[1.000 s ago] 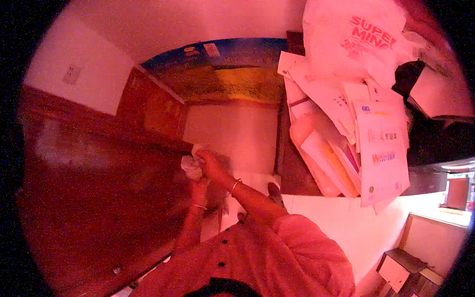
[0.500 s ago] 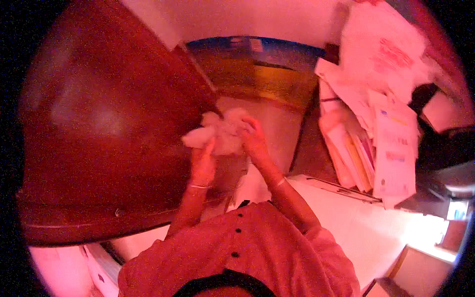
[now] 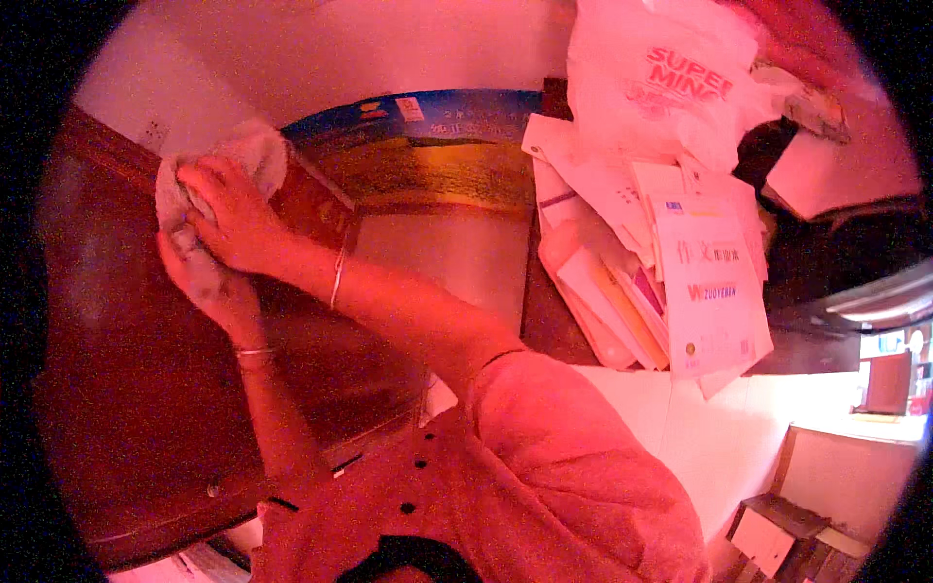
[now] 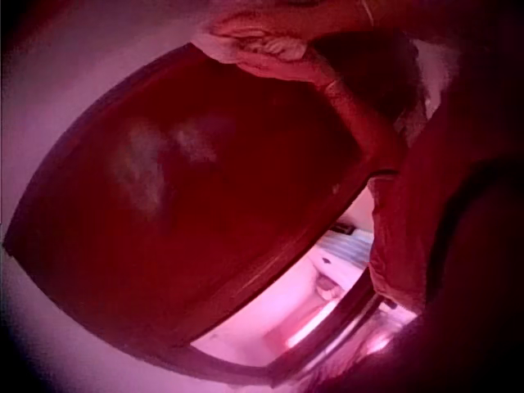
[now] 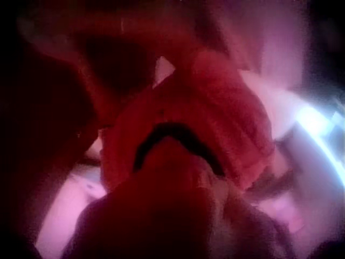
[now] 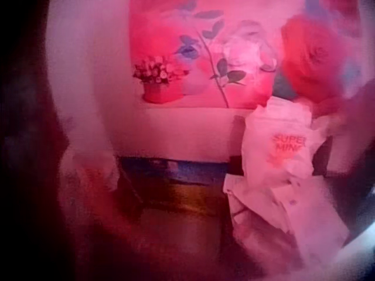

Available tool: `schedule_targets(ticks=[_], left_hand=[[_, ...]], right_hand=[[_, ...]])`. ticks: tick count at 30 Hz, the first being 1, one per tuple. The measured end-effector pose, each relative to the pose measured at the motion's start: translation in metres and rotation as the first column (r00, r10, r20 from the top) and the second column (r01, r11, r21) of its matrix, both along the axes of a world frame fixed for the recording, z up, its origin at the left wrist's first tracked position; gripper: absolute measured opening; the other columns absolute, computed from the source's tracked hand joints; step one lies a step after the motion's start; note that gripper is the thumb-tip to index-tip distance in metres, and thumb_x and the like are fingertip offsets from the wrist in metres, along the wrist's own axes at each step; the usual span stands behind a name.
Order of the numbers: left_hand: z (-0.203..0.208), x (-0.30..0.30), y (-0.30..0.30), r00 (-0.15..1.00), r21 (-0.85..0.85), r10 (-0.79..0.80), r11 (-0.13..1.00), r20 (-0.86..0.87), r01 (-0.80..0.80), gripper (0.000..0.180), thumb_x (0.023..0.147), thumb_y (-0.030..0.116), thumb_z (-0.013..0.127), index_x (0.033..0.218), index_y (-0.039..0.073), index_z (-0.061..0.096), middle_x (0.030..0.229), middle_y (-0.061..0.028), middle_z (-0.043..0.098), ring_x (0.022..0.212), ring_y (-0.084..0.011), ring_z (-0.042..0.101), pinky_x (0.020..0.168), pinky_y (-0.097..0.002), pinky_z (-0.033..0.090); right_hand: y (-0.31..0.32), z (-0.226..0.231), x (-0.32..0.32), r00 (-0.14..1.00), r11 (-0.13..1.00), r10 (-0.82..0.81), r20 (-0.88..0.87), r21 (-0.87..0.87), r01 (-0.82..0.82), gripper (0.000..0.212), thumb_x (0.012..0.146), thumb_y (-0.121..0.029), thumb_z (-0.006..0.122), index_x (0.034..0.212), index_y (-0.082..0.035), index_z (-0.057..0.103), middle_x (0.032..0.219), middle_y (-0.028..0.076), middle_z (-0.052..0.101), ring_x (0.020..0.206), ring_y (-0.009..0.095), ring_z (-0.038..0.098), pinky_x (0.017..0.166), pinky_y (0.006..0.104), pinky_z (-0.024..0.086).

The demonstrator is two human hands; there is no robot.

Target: The person cleans a mirror and a wooden cabinet with a cloth, wiping the glass surface and the wooden panels.

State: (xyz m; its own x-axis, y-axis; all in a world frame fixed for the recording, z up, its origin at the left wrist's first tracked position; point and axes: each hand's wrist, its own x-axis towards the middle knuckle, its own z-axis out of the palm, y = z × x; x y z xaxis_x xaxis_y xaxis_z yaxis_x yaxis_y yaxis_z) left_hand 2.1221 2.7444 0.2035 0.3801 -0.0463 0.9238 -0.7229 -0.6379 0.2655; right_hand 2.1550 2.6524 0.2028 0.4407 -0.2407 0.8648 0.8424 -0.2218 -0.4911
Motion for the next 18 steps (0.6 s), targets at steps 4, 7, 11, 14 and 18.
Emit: schedule_targets(ticks=[4,7,11,14,18], left_hand=[[-0.039,0.017,0.008,0.993,0.174,0.113,0.978,0.04,-0.118,0.052,0.087,0.017,0.063,0.134,0.005,0.046,0.134,-0.0209,0.042,0.122,-0.0363,0.043,0.101,-0.0432,0.037],[-0.07,0.012,0.012,0.991,0.161,0.133,0.979,-0.032,-0.126,0.053,0.086,0.019,0.065,0.133,0.005,0.047,0.135,-0.0199,0.041,0.123,-0.0358,0.043,0.1,-0.0428,0.038],[-0.139,-0.004,0.008,0.964,0.238,0.092,0.971,-0.25,-0.03,0.048,0.09,0.021,0.058,0.135,0.008,0.046,0.14,-0.0185,0.032,0.125,-0.0333,0.04,0.101,-0.0403,0.039],[-0.179,-0.029,-0.002,0.845,0.177,-0.021,0.975,-0.535,0.137,0.05,0.085,0.006,0.062,0.133,0.004,0.047,0.139,-0.0166,0.037,0.126,-0.0317,0.041,0.102,-0.0386,0.038],[-0.275,-0.037,0.032,0.718,0.078,-0.247,0.919,-0.651,0.387,0.047,0.086,0.003,0.059,0.131,0.002,0.047,0.136,-0.0162,0.041,0.125,-0.0305,0.042,0.103,-0.0365,0.037]], right_hand=[[0.008,-0.028,-0.005,0.991,0.994,0.103,-0.086,0.041,-0.1,0.05,0.08,-0.015,0.065,0.125,-0.004,0.047,0.132,0.019,0.038,0.118,0.039,0.042,0.101,0.0408,0.036],[-0.002,-0.049,-0.019,0.985,0.997,0.071,-0.155,-0.032,-0.076,0.048,0.082,-0.013,0.061,0.126,-0.004,0.045,0.133,0.02,0.039,0.12,0.04,0.041,0.102,0.041,0.035],[-0.002,-0.134,-0.029,0.941,0.996,-0.011,-0.337,-0.084,-0.018,0.047,0.085,-0.012,0.056,0.129,-0.004,0.042,0.136,0.019,0.038,0.122,0.038,0.041,0.103,0.0402,0.034],[-0.011,-0.192,-0.058,0.863,0.993,0.115,-0.492,0.082,-0.085,0.046,0.087,-0.012,0.054,0.13,-0.003,0.042,0.134,0.019,0.042,0.121,0.035,0.044,0.103,0.0389,0.035],[0.009,-0.258,-0.101,0.774,0.989,0.075,-0.629,0.147,0.024,0.04,0.088,-0.01,0.054,0.126,-0.002,0.048,0.123,0.017,0.052,0.114,0.03,0.051,0.099,0.0366,0.04]])
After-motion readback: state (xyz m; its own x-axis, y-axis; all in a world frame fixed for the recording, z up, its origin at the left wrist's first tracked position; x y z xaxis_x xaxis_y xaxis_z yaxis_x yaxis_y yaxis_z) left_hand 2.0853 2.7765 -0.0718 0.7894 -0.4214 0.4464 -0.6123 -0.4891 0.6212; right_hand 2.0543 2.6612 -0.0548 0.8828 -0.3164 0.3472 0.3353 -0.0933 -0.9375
